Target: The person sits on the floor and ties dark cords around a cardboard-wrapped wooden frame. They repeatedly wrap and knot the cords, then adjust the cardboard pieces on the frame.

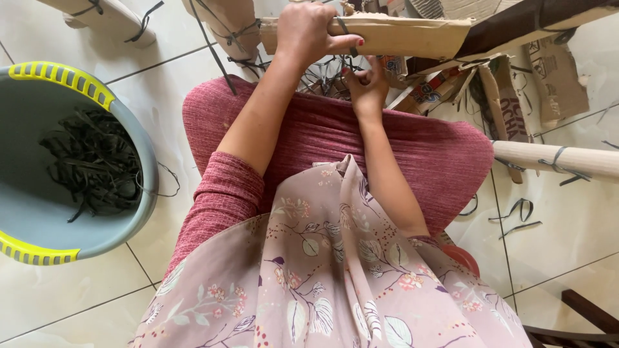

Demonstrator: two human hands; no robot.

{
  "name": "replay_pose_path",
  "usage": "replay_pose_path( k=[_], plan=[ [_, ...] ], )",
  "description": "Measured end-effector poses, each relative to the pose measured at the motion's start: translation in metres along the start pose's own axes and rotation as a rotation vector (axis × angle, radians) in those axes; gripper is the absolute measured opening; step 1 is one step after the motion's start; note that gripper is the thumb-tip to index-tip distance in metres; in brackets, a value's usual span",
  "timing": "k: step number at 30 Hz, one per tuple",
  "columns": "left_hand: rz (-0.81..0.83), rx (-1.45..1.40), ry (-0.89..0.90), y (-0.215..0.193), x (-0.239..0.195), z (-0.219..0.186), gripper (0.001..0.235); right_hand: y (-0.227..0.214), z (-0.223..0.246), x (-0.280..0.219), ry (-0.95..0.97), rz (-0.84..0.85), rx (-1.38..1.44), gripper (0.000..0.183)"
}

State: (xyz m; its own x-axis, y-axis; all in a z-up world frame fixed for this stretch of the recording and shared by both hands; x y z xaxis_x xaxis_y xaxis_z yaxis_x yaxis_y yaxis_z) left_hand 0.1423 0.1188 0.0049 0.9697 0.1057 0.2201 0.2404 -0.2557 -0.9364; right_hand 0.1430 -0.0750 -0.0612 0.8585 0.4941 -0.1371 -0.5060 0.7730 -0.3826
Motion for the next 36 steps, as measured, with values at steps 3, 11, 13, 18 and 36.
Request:
replay_pose_path(
  k=[3, 11, 13, 18, 36],
  plan=[
    [0.003, -0.01, 0.024, -0.003, -0.002, -0.004, 0.072, 0.004, 0.017, 0.01, -0.278, 0.027, -0.066, 0.013],
    [0.013, -0.034, 0.007, -0.001, -0.002, -0.002, 0.075, 0.029, -0.008, -0.003, 0.091, 0.184, 0.027, 0.011],
    [-0.002, -0.037, 0.008, -0.001, -0.002, -0.002, 0.075, 0.024, -0.012, 0.002, 0.107, 0.115, 0.126, 0.016],
    [-0.023, 0.007, 0.013, 0.001, -0.002, -0.001, 0.075, 0.036, 0.006, 0.018, 0.225, 0.226, -0.095, 0.081],
    [0.098, -0.461, 0.499, -0.04, -0.031, -0.036, 0.037, 0.009, -0.008, -0.016, -0.208, 0.061, 0.219, 0.013]
  ],
)
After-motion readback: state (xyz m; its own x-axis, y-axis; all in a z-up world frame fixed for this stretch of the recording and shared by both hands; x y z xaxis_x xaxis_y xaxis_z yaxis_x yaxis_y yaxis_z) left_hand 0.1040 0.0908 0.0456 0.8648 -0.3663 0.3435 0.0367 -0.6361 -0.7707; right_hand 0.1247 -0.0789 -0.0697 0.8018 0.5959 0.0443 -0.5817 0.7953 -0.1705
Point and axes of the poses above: each hand's wrist, its own x-axis towards the middle knuckle, its own y-axis out of the palm, z = x × y, the point moved 9 cm from there along x, towards the middle knuckle, and after that the axes turned 14 degrees about z, right-handed, at the moved point
